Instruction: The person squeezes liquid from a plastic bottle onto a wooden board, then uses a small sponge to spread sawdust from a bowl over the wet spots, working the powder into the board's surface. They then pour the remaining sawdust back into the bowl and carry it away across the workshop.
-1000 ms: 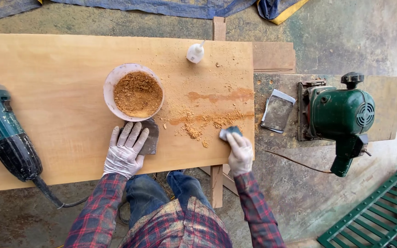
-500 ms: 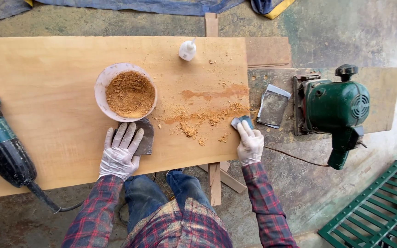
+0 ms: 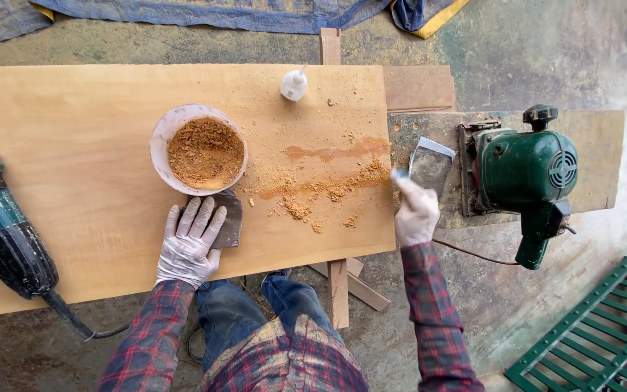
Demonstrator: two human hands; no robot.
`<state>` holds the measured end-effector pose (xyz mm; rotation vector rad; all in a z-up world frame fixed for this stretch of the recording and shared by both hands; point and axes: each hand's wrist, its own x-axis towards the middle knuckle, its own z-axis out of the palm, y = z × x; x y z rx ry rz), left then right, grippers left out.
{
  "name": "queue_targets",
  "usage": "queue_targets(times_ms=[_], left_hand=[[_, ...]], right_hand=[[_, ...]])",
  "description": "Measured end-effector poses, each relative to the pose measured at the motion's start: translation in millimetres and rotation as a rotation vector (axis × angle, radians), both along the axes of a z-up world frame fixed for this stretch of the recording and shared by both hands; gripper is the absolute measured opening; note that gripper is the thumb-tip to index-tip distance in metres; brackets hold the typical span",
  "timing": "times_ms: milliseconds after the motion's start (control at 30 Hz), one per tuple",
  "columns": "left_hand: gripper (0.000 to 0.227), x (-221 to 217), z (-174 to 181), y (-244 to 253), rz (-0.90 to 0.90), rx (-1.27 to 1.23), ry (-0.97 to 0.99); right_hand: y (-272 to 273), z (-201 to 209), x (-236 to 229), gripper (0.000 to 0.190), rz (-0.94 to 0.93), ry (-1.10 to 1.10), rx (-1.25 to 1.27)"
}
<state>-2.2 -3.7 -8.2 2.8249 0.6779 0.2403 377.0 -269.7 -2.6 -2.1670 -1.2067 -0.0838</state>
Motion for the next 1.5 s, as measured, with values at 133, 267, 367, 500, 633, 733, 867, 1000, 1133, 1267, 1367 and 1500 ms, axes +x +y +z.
queue_targets(times_ms=[133,267,367,500,633,733,867,1000,1133,1267,1367,1500], left_hand=[[0.073,1,4,-1,-0.001,-0.026,-0.013],[0.074,-3,3,-4,-0.025,-0.025,-0.015],[0.074,1,3,-2,0.001,0.009,0.018],[0.075,1,4,-2,0.0,-0.008,-0.009],[0.075,3,7,2,-0.005,-0.017,-0.011],[0.078,3,9,1,-0.002,-0.03,0.003],[0.075,2,7,2,-0.007,-0.028,-0.033],[0.077,4,7,1,-0.005,-0.006,0.013],[0.077,1,4,1,-0.004,-0.046,-0.02],[0.078,3,10,0,-0.014,-0.039,0.024],[0.077,1,11,-1,-0.002,-0.031,-0.001],[0.077,2,10,1,-0.019,-0.037,-0.039]], right_hand=[[21,-26,-7,0.033,-0.184,-0.02,-0.003],[2,-5,-46,0.029,-0.2,-0.206,-0.3],[10,5,-24,0.038,-0.047,-0.137,-0.17],[45,-13,-2,0.033,-0.073,-0.012,0.03],[37,4,-27,0.039,-0.026,-0.175,-0.312],[17,23,-22,0.041,0.065,-0.164,-0.248],[25,6,-33,0.033,0.022,0.159,0.217],[22,-45,-71,0.018,-0.265,0.715,0.425],[26,-3,-81,0.013,0.002,0.91,0.622],[-13,-30,-98,0.007,-0.059,0.912,0.591],[-4,-48,-82,0.041,0.018,-0.197,-0.269],[23,-19,-39,0.029,-0.033,0.04,-0.009]])
